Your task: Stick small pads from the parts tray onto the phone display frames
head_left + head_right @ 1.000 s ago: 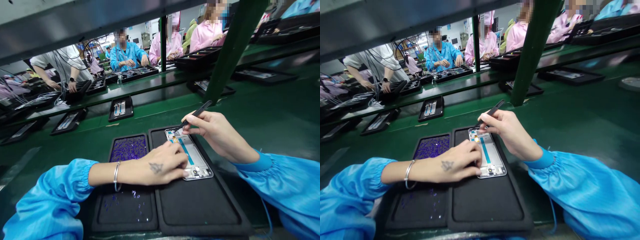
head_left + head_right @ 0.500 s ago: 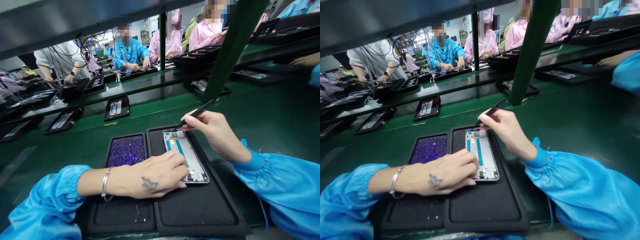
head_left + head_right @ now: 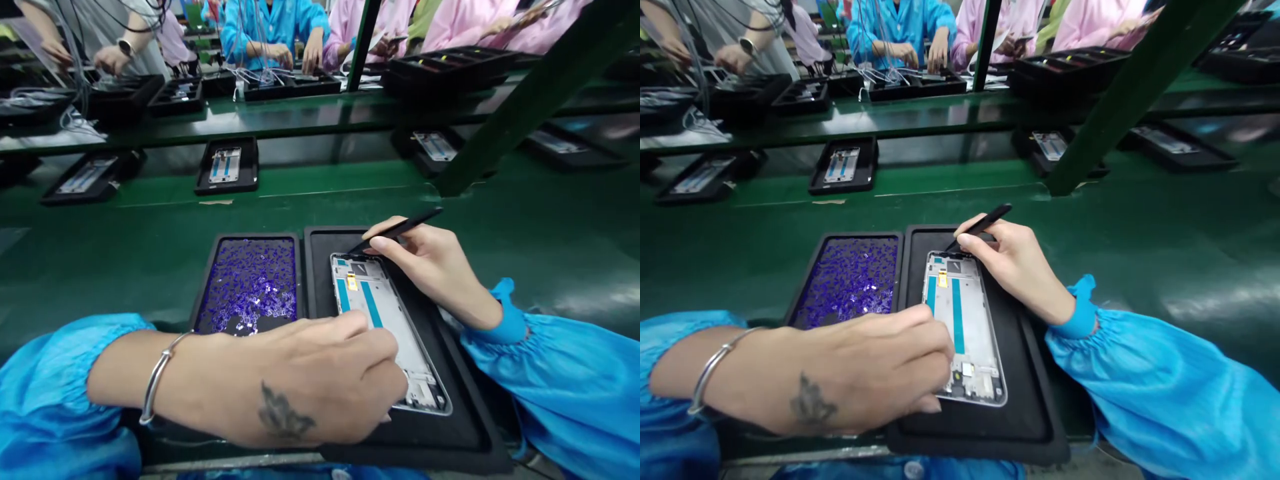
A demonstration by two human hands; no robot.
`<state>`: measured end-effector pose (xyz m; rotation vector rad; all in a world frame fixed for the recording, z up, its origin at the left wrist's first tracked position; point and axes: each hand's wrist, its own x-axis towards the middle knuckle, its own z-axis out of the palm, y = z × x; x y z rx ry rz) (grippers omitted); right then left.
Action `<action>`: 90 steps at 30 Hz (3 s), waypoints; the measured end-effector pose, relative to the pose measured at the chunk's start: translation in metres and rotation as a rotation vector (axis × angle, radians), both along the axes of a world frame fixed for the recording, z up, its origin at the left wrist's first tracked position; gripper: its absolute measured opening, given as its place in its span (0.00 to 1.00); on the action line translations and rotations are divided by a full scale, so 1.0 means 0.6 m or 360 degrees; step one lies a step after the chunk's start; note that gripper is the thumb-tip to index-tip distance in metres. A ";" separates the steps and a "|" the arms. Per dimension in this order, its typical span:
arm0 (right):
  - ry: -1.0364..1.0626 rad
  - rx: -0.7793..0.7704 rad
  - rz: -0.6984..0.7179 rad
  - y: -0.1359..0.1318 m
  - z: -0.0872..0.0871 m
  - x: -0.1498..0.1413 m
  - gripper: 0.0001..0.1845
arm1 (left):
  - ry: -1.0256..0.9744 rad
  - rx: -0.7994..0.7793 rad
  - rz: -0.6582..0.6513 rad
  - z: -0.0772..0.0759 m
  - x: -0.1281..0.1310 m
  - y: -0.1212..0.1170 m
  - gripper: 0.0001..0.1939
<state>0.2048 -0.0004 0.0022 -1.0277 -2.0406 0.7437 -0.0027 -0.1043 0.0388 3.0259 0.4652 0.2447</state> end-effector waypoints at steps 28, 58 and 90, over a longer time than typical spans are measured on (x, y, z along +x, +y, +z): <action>-0.0036 -0.0067 -0.0051 -0.005 0.004 -0.002 0.12 | -0.0249 -0.0166 0.0098 -0.022 0.012 -0.007 0.09; -0.0098 -0.0147 -0.0089 0.005 0.009 -0.003 0.17 | -0.0275 -0.0191 0.0077 -0.020 0.012 -0.008 0.11; -0.0103 -0.0131 -0.0140 0.002 0.015 -0.005 0.15 | -0.0224 -0.0176 0.0114 -0.019 0.012 -0.009 0.08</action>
